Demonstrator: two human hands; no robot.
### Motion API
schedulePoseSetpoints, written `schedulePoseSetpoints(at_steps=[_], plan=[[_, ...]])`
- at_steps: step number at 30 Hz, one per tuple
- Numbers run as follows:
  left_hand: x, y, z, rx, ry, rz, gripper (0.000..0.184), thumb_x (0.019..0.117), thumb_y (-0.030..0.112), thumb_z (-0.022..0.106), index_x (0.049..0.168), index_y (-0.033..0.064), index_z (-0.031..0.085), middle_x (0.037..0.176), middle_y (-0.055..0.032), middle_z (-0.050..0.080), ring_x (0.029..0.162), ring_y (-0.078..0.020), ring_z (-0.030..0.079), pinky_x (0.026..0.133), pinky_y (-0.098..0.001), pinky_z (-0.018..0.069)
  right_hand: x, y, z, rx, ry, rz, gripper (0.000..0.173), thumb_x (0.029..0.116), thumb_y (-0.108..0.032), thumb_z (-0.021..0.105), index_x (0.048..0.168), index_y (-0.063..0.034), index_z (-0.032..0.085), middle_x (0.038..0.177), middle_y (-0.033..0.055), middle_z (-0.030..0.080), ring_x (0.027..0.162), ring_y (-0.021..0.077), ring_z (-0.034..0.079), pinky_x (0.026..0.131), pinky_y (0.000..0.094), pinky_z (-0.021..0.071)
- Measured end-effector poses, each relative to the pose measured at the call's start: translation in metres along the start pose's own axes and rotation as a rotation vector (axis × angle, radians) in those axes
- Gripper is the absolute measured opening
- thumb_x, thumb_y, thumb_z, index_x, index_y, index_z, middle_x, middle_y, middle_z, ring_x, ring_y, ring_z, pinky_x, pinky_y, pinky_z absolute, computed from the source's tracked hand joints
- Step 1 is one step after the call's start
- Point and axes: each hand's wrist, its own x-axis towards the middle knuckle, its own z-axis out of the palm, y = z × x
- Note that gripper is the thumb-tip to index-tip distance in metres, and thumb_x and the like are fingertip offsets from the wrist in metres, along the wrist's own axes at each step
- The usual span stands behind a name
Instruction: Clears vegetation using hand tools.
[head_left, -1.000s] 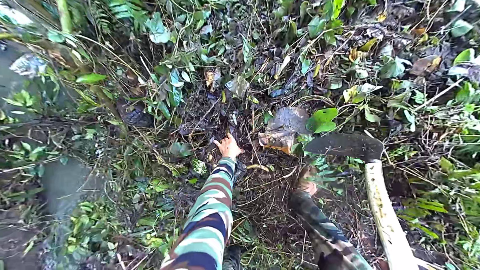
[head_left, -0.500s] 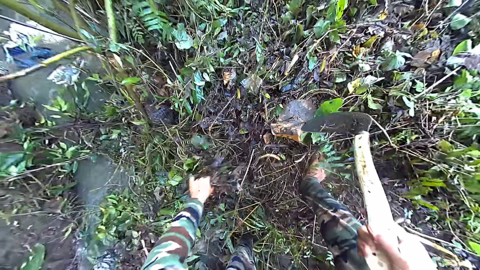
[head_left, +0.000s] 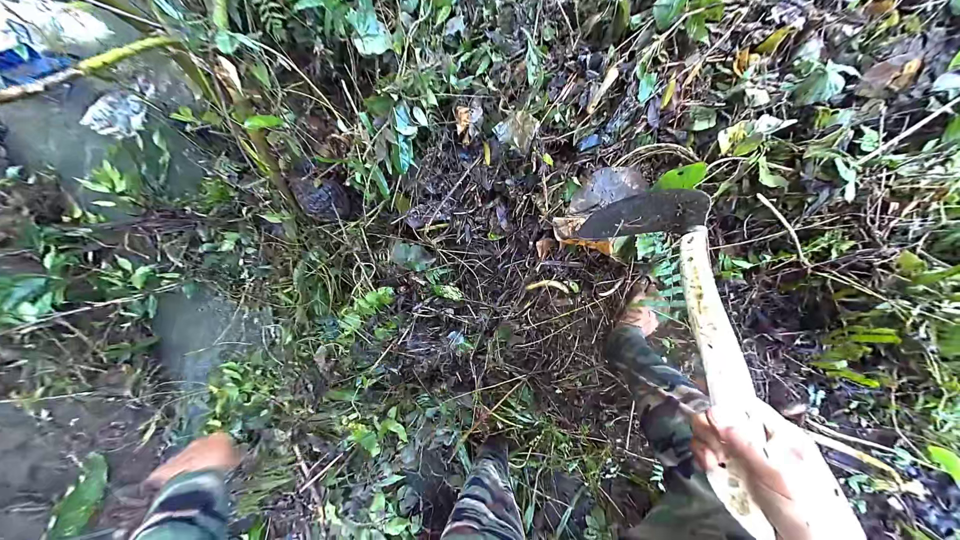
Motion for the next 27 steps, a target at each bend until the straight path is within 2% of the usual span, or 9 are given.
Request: schedulePoseSetpoints(at_steps=[3,6,8,11,15,17,20,22,27], plan=[[-0.015,0.145,-0.027,-0.364,0.172,0.543,0.069,0.0943,0.027,0.077,0.142,-0.0146,0.050,0.151,-0.0399,0.042,0.140,-0.0580,0.042,0.115,-0.0706,0.0332,0.001,0.002,-0.002,0.004,-0.004,-0.025,0.018,0.0944,0.002,0.044,0.107,-0.0078,0.053,0.062,-0.0117,0.061,0.050,0.0010,0.058,0.051,0.0159,0.0533],[-0.050,0.305,-0.027,-0.509,0.144,0.827,0.099,0.0829,0.043,0.086,0.152,-0.0105,0.039,0.163,-0.0328,0.029,0.149,-0.0509,0.032,0.122,-0.0641,0.0267,0.000,0.006,-0.006,-0.032,-0.011,-0.008,0.016,0.0956,-0.001,0.045,0.108,-0.0081,0.051,0.064,-0.0120,0.061,0.051,0.0010,0.059,0.053,0.0171,0.0542],[-0.064,0.395,-0.016,-0.489,0.115,0.843,0.114,0.0757,0.052,0.089,0.156,-0.0073,0.033,0.166,-0.0284,0.025,0.155,-0.0448,0.025,0.126,-0.0595,0.0203,-0.001,0.009,-0.008,-0.025,-0.006,0.016,0.015,0.0962,0.000,0.044,0.106,-0.0094,0.052,0.064,-0.0119,0.063,0.051,0.0011,0.059,0.053,0.0174,0.0542],[-0.060,0.481,0.013,-0.470,0.046,0.635,0.135,0.0698,0.057,0.091,0.163,-0.0043,0.013,0.169,-0.0314,0.011,0.158,-0.0462,0.008,0.126,-0.0623,0.0071,-0.004,0.018,-0.013,0.007,-0.011,0.043,0.017,0.0948,-0.004,0.050,0.110,-0.0096,0.052,0.064,-0.0132,0.062,0.052,0.0016,0.060,0.055,0.0191,0.0549],[-0.061,0.519,0.039,-0.508,0.011,0.485,0.129,0.0762,0.043,0.090,0.164,-0.0018,0.007,0.166,-0.0329,0.021,0.158,-0.0473,0.010,0.125,-0.0654,0.0021,-0.006,0.033,-0.025,0.044,0.010,0.058,0.024,0.0939,-0.010,0.059,0.116,-0.0093,0.051,0.065,-0.0129,0.063,0.054,0.0016,0.061,0.055,0.0201,0.0553],[-0.066,0.520,0.043,-0.516,0.051,0.489,0.108,0.0848,0.031,0.083,0.161,-0.0059,0.016,0.155,-0.0321,0.042,0.153,-0.0452,0.029,0.126,-0.0639,0.0055,-0.008,0.036,-0.029,0.062,0.011,0.078,0.026,0.0947,-0.013,0.061,0.118,-0.0093,0.050,0.066,-0.0129,0.063,0.054,0.0017,0.061,0.055,0.0198,0.0557],[-0.071,0.511,0.033,-0.466,0.018,0.555,0.065,0.0965,0.027,0.070,0.145,-0.0090,0.046,0.129,-0.0293,0.065,0.132,-0.0407,0.058,0.124,-0.0587,0.0229,-0.010,0.033,-0.033,0.083,0.032,0.088,0.026,0.0946,-0.009,0.058,0.119,-0.0075,0.050,0.066,-0.0126,0.063,0.053,0.0018,0.061,0.055,0.0196,0.0556],[-0.067,0.500,0.021,-0.538,-0.084,0.651,0.053,0.0998,0.027,0.066,0.138,-0.0085,0.055,0.128,-0.0318,0.064,0.128,-0.0442,0.060,0.114,-0.0595,0.0402,-0.010,0.029,-0.033,0.093,0.059,0.070,0.023,0.0938,-0.006,0.055,0.117,-0.0073,0.051,0.065,-0.0121,0.063,0.052,0.0019,0.061,0.054,0.0192,0.0552],[-0.053,0.457,-0.028,-0.587,-0.189,0.924,0.041,0.1052,0.024,0.061,0.130,-0.0098,0.062,0.133,-0.0324,0.061,0.130,-0.0443,0.057,0.112,-0.0602,0.0414,-0.009,0.024,-0.038,0.095,0.074,-0.021,0.012,0.0972,-0.007,0.049,0.108,-0.0101,0.052,0.065,-0.0121,0.064,0.053,0.0022,0.061,0.055,0.0193,0.0552]])
